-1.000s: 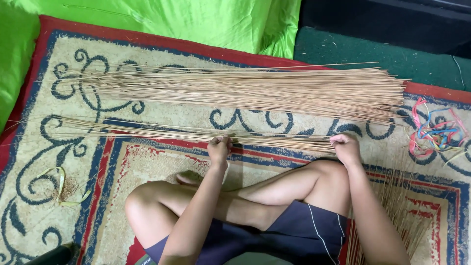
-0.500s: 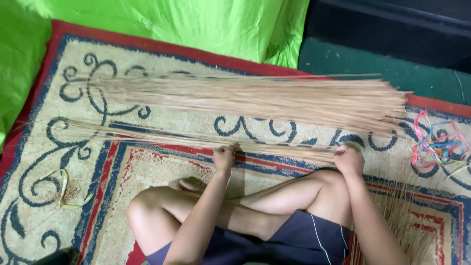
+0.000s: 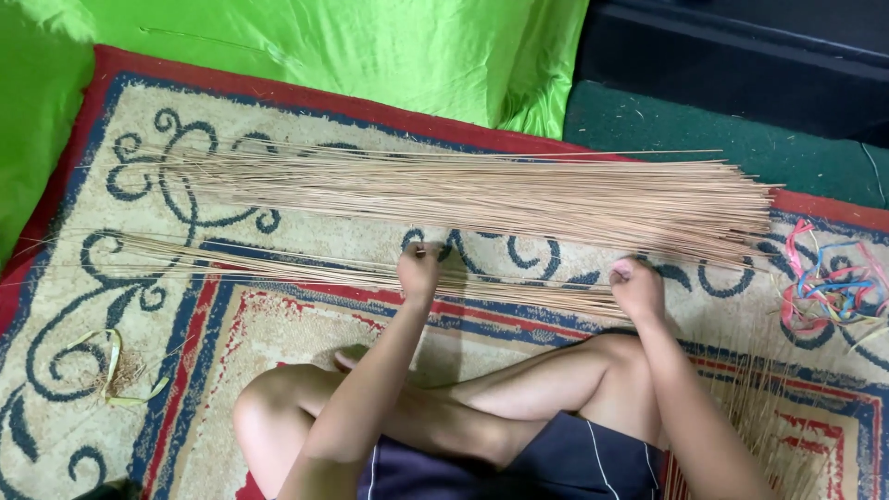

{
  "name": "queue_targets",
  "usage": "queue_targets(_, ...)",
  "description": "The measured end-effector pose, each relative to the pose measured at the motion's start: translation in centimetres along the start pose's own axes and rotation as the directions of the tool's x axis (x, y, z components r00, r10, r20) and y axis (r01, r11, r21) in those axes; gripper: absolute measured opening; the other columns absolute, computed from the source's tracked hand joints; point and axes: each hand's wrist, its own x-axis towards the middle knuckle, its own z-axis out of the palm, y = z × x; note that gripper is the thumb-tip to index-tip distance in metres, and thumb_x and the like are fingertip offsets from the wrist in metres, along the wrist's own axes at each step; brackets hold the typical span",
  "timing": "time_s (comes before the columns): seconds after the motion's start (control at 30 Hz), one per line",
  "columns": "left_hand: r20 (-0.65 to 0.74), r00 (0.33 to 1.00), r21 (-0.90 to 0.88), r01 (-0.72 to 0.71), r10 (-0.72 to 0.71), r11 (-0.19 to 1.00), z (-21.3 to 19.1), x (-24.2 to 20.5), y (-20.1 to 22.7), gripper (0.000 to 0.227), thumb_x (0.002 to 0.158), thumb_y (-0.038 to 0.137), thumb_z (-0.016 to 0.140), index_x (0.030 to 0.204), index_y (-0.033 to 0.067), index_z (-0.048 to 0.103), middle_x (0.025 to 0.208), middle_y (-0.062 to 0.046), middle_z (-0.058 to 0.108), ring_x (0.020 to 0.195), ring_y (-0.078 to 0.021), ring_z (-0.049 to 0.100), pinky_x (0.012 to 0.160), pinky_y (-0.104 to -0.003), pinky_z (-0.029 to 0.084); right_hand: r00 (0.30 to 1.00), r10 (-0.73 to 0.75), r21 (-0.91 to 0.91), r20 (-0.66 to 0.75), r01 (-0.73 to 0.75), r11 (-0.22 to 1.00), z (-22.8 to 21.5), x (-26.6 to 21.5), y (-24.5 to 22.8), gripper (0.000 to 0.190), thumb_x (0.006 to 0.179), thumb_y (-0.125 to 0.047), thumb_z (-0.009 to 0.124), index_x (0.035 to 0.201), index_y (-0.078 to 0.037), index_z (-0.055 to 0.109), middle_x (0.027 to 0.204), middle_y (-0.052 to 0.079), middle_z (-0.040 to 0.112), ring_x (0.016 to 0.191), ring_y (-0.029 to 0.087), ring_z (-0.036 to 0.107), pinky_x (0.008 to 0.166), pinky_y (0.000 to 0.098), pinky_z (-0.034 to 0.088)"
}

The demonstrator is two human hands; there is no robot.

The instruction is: Cleaning and stripping individual palm leaf midribs to prepare them for broom making

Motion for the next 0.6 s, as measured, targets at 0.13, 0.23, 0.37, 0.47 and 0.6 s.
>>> queue_targets(0.13, 0.046, 0.996, 0.197, -0.086, 0.079, 0.977, 3.4, 5.2, -3.7, 0.024, 0.094, 0.029, 0.061, 0.107, 0.0163, 0.076, 0.098, -0.012, 0.079, 0.107, -0.0364, 0.073, 0.095, -0.051, 0.056, 0.998, -0.055, 0.005, -0.029, 0.055, 0.998, 0.0, 0.5, -2.9, 0.027, 0.088, -0.023, 0.063, 0.109, -0.014, 0.076, 0.108, 0.020, 0.075, 0.110, 0.044, 0.068, 0.098, 0.0532, 0.056)
queue_targets(0.23, 0.161, 0.987, 0.277, -0.072, 0.027, 0.958, 5.2, 8.0, -5.5, 0.042, 0.089, 0.032, 0.068, 0.129, 0.0188, 0.066, 0.119, -0.014, 0.067, 0.118, -0.0404, 0.067, 0.106, -0.049, 0.053, 0.992, -0.111, -0.015, -0.064, 0.110, 0.994, 0.6, 1.4, -3.4, 0.032, 0.087, -0.023, 0.067, 0.118, -0.020, 0.075, 0.113, 0.014, 0.070, 0.108, 0.040, 0.069, 0.096, 0.0503, 0.057)
queue_targets(0.37, 0.203, 0.979, 0.233, -0.056, 0.008, 0.971, 4.4, 6.9, -6.5, 0.043, 0.090, 0.029, 0.069, 0.129, 0.0099, 0.067, 0.121, -0.020, 0.062, 0.123, -0.0467, 0.062, 0.111, -0.051, 0.049, 0.993, -0.120, -0.075, -0.019, 0.118, 0.990, 2.3, 1.0, -1.8, 0.031, 0.090, -0.022, 0.066, 0.119, -0.018, 0.075, 0.113, 0.014, 0.063, 0.108, 0.045, 0.066, 0.097, 0.0537, 0.056)
queue_targets(0.47, 0.199, 0.979, 0.219, -0.090, 0.046, 0.971, 4.4, 8.2, -6.1, 0.039, 0.089, 0.031, 0.069, 0.123, 0.0113, 0.072, 0.115, -0.019, 0.068, 0.119, -0.0430, 0.065, 0.108, -0.050, 0.051, 0.982, -0.169, -0.139, -0.082, 0.157, 0.978, 3.3, 3.0, -0.9, 0.019, 0.091, -0.022, 0.067, 0.108, -0.019, 0.075, 0.104, 0.012, 0.063, 0.103, 0.043, 0.068, 0.095, 0.0526, 0.056)
queue_targets(0.6, 0.223, 0.972, 0.131, 0.043, -0.072, 0.990, 3.7, 8.5, -5.3, 0.046, 0.086, 0.036, 0.068, 0.127, 0.0173, 0.073, 0.115, -0.012, 0.074, 0.116, -0.0303, 0.070, 0.103, -0.041, 0.055, 0.948, -0.272, -0.258, -0.166, 0.225, 0.940, 4.2, 3.6, 0.5, 0.007, 0.090, -0.021, 0.069, 0.095, -0.021, 0.073, 0.095, 0.008, 0.062, 0.087, 0.040, 0.071, 0.083, 0.0514, 0.059)
